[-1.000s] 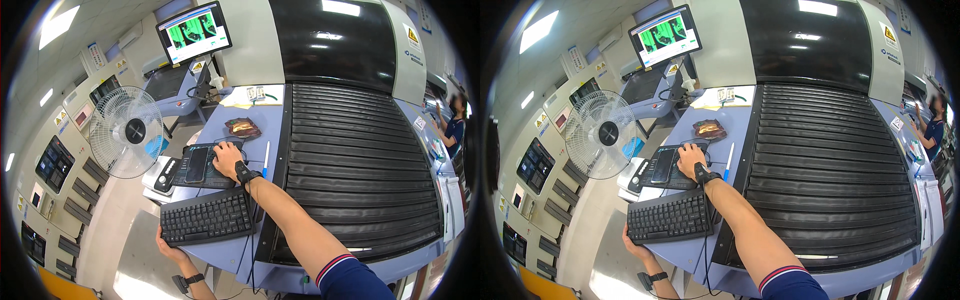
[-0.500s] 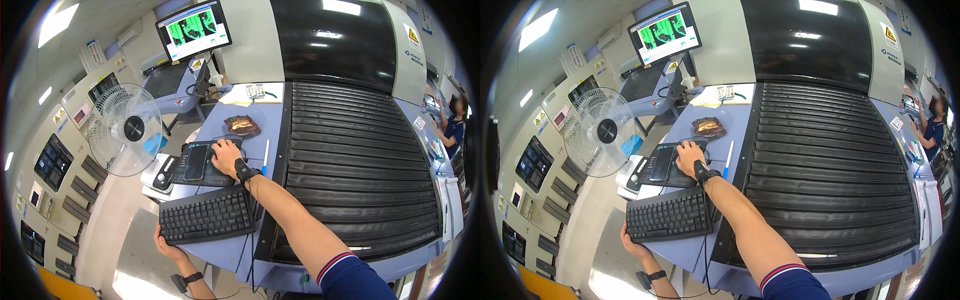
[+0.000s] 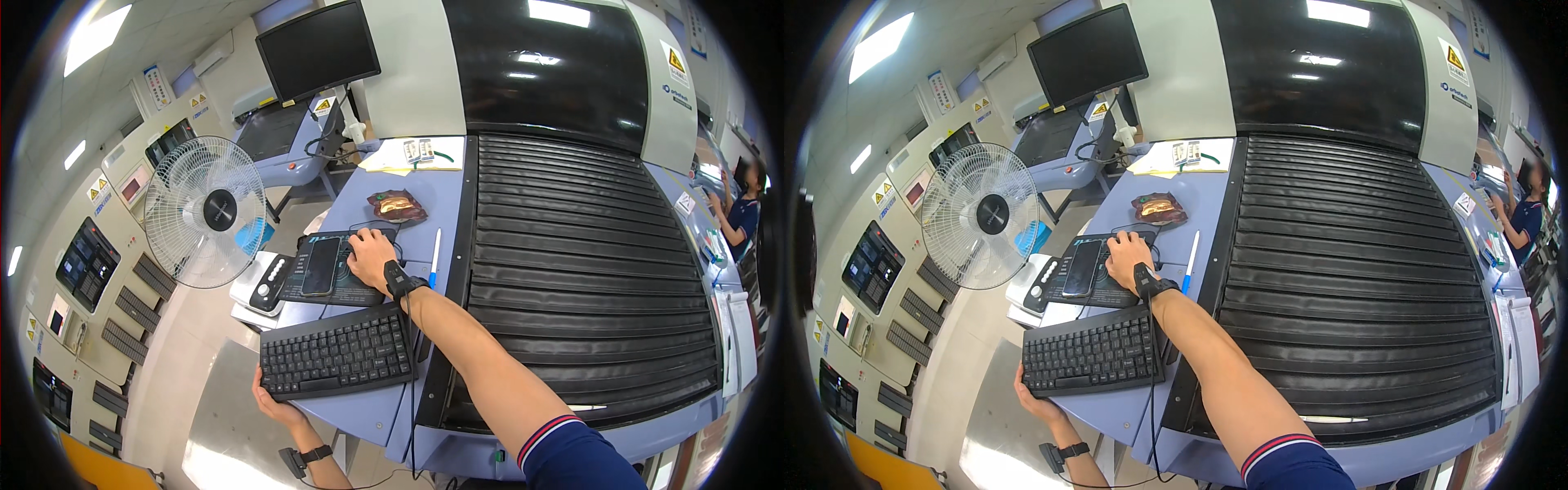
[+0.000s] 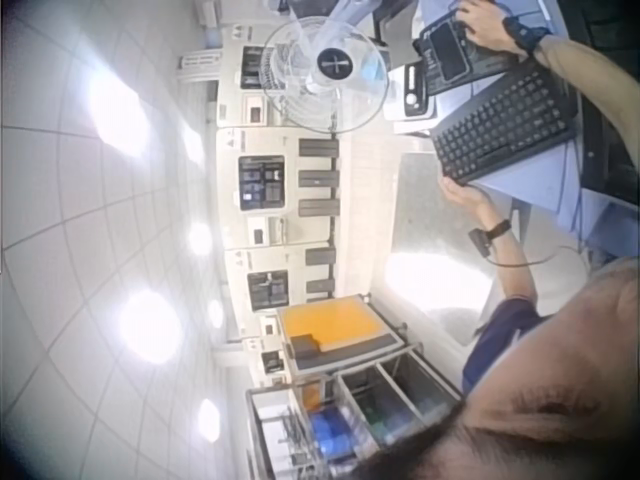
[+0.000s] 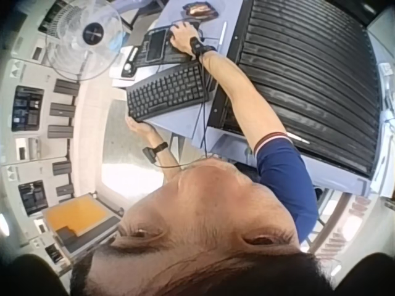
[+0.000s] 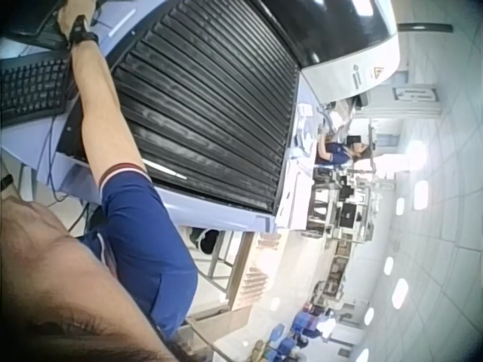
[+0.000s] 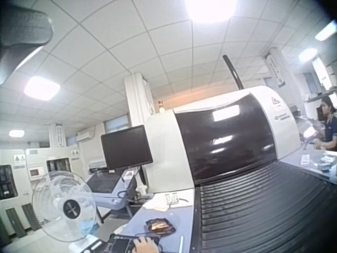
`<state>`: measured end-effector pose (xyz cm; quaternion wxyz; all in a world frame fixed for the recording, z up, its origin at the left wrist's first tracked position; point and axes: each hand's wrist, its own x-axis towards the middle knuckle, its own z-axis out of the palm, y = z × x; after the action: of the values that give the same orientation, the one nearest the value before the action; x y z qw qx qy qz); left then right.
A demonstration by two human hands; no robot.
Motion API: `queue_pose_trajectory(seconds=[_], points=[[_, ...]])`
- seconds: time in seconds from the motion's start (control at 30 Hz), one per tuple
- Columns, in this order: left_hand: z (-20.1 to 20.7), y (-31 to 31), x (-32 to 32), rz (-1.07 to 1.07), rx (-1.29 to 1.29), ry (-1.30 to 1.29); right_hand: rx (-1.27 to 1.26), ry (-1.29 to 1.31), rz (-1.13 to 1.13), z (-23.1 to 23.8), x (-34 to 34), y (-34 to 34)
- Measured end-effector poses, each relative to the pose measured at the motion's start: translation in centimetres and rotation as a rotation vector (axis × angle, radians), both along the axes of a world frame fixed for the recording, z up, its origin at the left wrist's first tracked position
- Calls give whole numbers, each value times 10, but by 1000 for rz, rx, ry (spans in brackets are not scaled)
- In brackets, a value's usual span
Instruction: Inspecting and handling printed circuit board panels using an automated inspection machine and manual review.
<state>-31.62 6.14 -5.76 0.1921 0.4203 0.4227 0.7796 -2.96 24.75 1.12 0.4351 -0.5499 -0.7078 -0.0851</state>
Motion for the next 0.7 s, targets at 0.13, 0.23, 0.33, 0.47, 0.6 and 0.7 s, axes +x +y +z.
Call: queue_pose_trajectory(seconds=[0.13,0.23,0.33,0.47,0.6,0.7], points=[[0,-1,0,-22,17,4,26,14,5,-1,0,1],[-1,0,0,-26,10,13,30,16,2,-1,0,2],[-1,1,-1,-12,7,21,33,17,-1,-1,1,2],[-1,-1,-3,-10,3,27,33,19,-8,-1,-3,2],[1,-2,0,-10,6,30,24,19,-18,-1,-2,0],[-1,-1,0,-29,9,7,9,16,-32,0,-1,-1]])
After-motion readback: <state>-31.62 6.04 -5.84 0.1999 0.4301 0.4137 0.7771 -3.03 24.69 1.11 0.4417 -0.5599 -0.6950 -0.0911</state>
